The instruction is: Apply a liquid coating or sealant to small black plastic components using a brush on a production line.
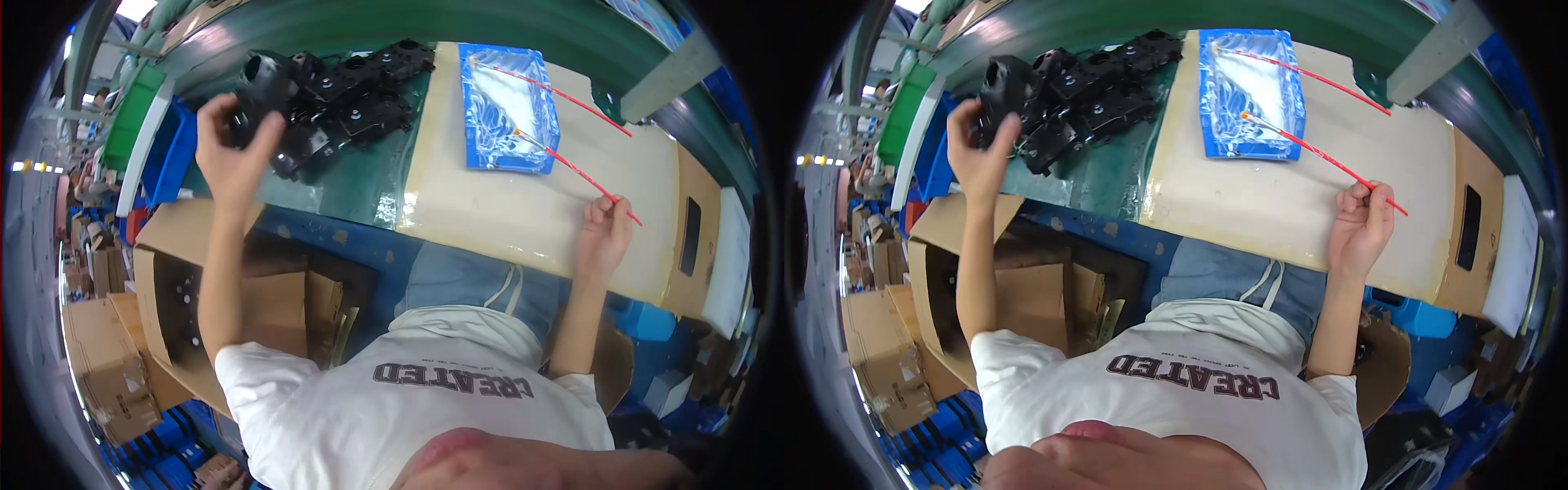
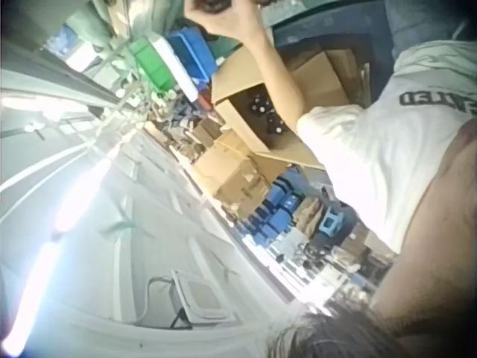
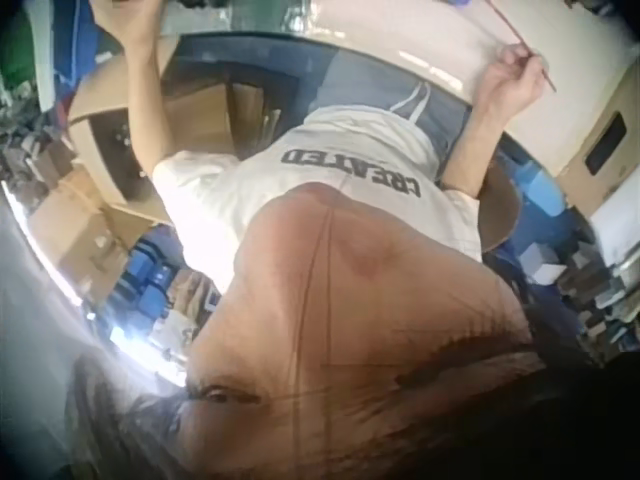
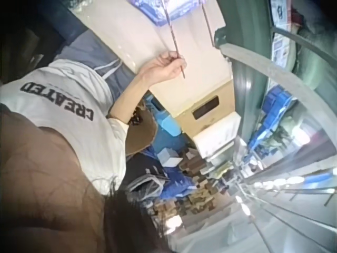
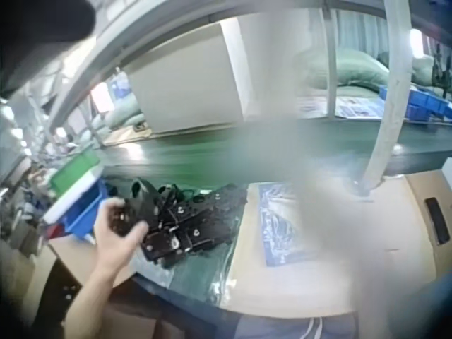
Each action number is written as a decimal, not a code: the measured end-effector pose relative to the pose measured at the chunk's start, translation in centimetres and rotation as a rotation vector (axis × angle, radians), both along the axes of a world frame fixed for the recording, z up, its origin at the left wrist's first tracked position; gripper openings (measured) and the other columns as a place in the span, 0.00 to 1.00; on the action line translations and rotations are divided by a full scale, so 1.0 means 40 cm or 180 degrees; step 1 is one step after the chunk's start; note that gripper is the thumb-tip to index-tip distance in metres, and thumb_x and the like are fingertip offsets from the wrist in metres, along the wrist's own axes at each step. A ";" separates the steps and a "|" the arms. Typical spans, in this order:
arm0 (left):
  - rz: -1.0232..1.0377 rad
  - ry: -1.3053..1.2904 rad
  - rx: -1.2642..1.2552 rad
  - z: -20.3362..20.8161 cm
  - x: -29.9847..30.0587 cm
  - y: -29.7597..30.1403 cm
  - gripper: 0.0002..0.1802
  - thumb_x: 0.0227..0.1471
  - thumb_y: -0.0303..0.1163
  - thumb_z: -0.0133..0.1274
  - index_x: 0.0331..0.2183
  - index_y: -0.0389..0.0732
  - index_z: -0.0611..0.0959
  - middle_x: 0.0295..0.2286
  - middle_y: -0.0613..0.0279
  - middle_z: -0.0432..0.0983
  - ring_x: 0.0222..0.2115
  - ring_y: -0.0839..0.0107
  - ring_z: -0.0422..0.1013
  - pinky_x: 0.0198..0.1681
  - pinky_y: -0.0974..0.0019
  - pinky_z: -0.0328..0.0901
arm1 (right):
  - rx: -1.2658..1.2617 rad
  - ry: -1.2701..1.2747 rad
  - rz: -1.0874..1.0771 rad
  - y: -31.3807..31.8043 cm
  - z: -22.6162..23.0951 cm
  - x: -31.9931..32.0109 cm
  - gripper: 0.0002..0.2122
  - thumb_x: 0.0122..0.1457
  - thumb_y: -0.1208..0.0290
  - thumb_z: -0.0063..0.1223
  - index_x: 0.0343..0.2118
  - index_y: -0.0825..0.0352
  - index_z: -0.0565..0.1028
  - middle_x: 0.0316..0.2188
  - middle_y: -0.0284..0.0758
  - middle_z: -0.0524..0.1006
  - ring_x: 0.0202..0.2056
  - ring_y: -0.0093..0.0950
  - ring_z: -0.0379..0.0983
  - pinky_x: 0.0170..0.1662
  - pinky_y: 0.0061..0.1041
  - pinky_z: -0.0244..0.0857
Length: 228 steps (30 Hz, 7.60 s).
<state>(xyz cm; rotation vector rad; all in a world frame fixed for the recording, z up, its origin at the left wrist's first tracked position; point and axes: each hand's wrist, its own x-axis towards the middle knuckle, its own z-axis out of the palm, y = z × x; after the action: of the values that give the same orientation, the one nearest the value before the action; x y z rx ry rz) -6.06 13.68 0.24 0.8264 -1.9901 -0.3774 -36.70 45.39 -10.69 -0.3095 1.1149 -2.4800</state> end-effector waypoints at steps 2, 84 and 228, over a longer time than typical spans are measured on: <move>0.0593 0.0084 0.0303 0.020 0.011 -0.115 0.32 0.38 0.37 0.69 0.43 0.31 0.75 0.38 0.51 0.76 0.37 0.64 0.72 0.43 0.67 0.67 | -0.0085 -0.0060 0.0026 -0.006 -0.004 -0.001 0.08 0.68 0.70 0.40 0.36 0.67 0.70 0.27 0.33 0.71 0.25 0.20 0.62 0.31 0.19 0.59; 0.0847 -0.2145 0.0668 -0.149 -0.266 0.379 0.40 0.47 0.56 0.56 0.52 0.38 0.66 0.34 0.45 0.78 0.28 0.52 0.75 0.35 0.57 0.68 | -0.0661 -0.0647 -0.0332 0.054 -0.071 -0.006 0.07 0.67 0.69 0.44 0.36 0.66 0.72 0.26 0.34 0.74 0.23 0.21 0.66 0.29 0.20 0.64; -0.2065 -0.0387 -0.0654 -0.286 -0.176 0.184 0.38 0.26 0.37 0.72 0.44 0.37 0.77 0.39 0.55 0.75 0.41 0.56 0.70 0.47 0.57 0.66 | 0.1941 0.3876 -0.0702 -0.111 0.040 0.057 0.04 0.60 0.80 0.51 0.37 0.70 0.72 0.31 0.35 0.76 0.21 0.19 0.67 0.24 0.15 0.62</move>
<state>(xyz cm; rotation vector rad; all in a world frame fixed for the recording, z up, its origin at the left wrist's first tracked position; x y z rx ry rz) -13.09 21.05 -11.20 0.0558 -2.3356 -0.4848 -34.43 40.96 -9.07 -1.6685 2.3364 -1.8187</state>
